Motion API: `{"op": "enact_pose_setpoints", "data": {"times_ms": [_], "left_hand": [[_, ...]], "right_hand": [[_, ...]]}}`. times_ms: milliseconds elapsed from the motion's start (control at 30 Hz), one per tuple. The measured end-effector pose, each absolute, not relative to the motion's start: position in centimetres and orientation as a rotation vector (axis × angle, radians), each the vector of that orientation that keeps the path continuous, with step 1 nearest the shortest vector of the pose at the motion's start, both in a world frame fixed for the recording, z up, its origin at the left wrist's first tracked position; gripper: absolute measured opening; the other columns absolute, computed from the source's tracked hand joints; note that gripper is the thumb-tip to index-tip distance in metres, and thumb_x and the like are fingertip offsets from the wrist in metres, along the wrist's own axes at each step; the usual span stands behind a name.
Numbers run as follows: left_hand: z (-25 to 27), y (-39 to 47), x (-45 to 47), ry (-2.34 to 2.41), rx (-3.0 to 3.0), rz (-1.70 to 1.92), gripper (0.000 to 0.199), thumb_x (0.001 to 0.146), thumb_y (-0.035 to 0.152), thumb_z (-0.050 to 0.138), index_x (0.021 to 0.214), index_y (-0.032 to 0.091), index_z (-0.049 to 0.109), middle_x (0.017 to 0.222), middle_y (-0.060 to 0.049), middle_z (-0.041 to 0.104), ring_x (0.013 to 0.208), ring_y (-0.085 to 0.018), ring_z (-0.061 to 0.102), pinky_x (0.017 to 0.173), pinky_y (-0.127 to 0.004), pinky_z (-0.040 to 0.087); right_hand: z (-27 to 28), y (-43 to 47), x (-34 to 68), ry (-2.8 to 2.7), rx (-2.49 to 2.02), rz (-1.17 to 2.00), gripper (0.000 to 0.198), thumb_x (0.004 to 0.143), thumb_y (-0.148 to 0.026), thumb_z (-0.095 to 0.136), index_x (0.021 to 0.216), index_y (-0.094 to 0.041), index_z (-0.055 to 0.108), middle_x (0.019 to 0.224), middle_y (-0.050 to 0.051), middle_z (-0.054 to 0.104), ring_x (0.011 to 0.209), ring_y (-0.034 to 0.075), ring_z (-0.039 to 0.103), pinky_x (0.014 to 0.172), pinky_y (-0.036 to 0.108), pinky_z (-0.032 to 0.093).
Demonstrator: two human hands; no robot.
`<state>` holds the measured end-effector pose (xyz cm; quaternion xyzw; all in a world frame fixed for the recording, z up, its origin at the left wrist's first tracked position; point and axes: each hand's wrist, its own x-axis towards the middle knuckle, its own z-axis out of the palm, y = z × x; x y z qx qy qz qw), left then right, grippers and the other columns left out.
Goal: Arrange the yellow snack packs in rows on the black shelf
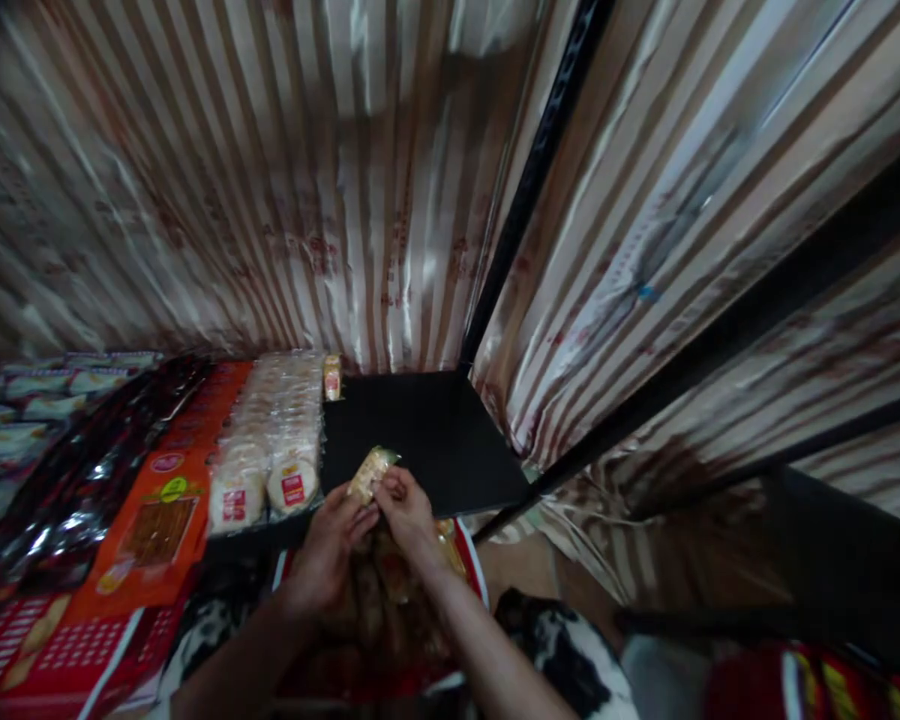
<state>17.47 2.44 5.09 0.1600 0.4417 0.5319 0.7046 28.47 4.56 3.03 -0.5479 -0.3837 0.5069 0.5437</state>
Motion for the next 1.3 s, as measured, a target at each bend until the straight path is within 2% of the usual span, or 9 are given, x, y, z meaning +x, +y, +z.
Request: {"op": "enact_pose_setpoints", "data": {"times_ms": [100,233,367,533,667,833,1000,1100,1300], "left_hand": [[5.3,3.6,18.2,1.112,0.471,1.278,0.03,0.071,0.025,0.068,0.097,0.016,0.056,0.098,-0.008,0.066,0.087,-0.016,0.065,0.082,-0.03,0.052],[4.2,4.6,19.0,1.348,0.825,1.408,0.025,0.074,0.018,0.057,0.099,0.018,0.054,0.096,-0.006,0.062,0.087,-0.016,0.062,0.083,-0.031,0.051],[3.4,4.8,19.2,1.534,1.221,1.494,0.028,0.073,0.011,0.049,0.099,0.019,0.055,0.109,-0.009,0.056,0.109,-0.021,0.054,0.099,-0.041,0.043],[3.9,4.4,19.2,1.615,1.395,1.437,0.032,0.075,0.009,0.045,0.106,0.017,0.051,0.126,-0.014,0.048,0.122,-0.024,0.047,0.107,-0.044,0.037],[4.1,4.8,19.2,1.641,1.381,1.415,0.039,0.07,0.005,0.045,0.107,0.015,0.051,0.131,-0.016,0.045,0.128,-0.026,0.042,0.111,-0.043,0.032],[4.1,6.5,19.7,1.643,1.244,1.394,0.045,0.068,0.004,0.045,0.112,0.015,0.052,0.139,-0.016,0.039,0.134,-0.025,0.036,0.116,-0.041,0.024],[4.6,9.0,20.2,1.583,1.083,1.347,0.052,0.063,0.005,0.053,0.114,0.015,0.054,0.151,-0.015,0.027,0.143,-0.028,0.018,0.118,-0.041,0.013],[5.1,10.9,20.2,1.564,0.955,1.376,0.045,0.068,0.01,0.055,0.113,0.018,0.056,0.151,-0.012,0.03,0.142,-0.025,0.021,0.118,-0.039,0.011],[4.8,15.3,19.4,1.429,0.746,1.466,0.036,0.076,0.017,0.054,0.113,0.018,0.055,0.143,-0.012,0.042,0.138,-0.021,0.032,0.116,-0.033,0.02]], "right_hand": [[3.5,5.5,28.8,-0.851,-1.349,1.212,0.044,0.054,-0.049,0.078,0.083,-0.02,0.063,0.076,0.003,0.068,0.072,0.017,0.063,0.066,0.028,0.05],[4.7,5.7,28.7,-0.799,-1.29,1.365,0.049,0.058,-0.05,0.077,0.093,-0.018,0.063,0.075,0.003,0.068,0.071,0.015,0.063,0.061,0.024,0.046],[6.0,5.6,28.3,-0.764,-1.191,1.43,0.043,0.062,-0.048,0.077,0.092,-0.019,0.065,0.09,0.004,0.07,0.083,0.016,0.064,0.072,0.024,0.048],[6.4,6.8,28.0,-0.698,-1.238,1.487,0.044,0.058,-0.048,0.079,0.088,-0.018,0.067,0.086,0.003,0.071,0.084,0.017,0.065,0.072,0.024,0.048],[6.1,8.7,27.8,-0.663,-1.239,1.536,0.041,0.054,-0.04,0.081,0.085,-0.018,0.065,0.082,0.002,0.07,0.078,0.016,0.065,0.072,0.025,0.05],[5.4,11.3,27.3,-0.615,-1.258,1.437,0.035,0.052,-0.027,0.08,0.081,-0.019,0.061,0.074,-0.001,0.068,0.069,0.014,0.065,0.066,0.024,0.05],[4.3,14.9,27.2,-0.721,-1.279,1.312,0.035,0.053,-0.028,0.076,0.083,-0.019,0.061,0.075,-0.001,0.067,0.07,0.014,0.063,0.069,0.027,0.05],[3.6,17.4,26.9,-0.896,-1.306,1.216,0.036,0.055,-0.032,0.074,0.088,-0.02,0.063,0.077,-0.002,0.066,0.073,0.014,0.061,0.072,0.029,0.049],[2.6,21.6,24.5,-0.997,-1.184,1.235,0.041,0.057,-0.033,0.07,0.096,-0.021,0.062,0.071,-0.005,0.061,0.068,0.012,0.057,0.067,0.025,0.047]]}}
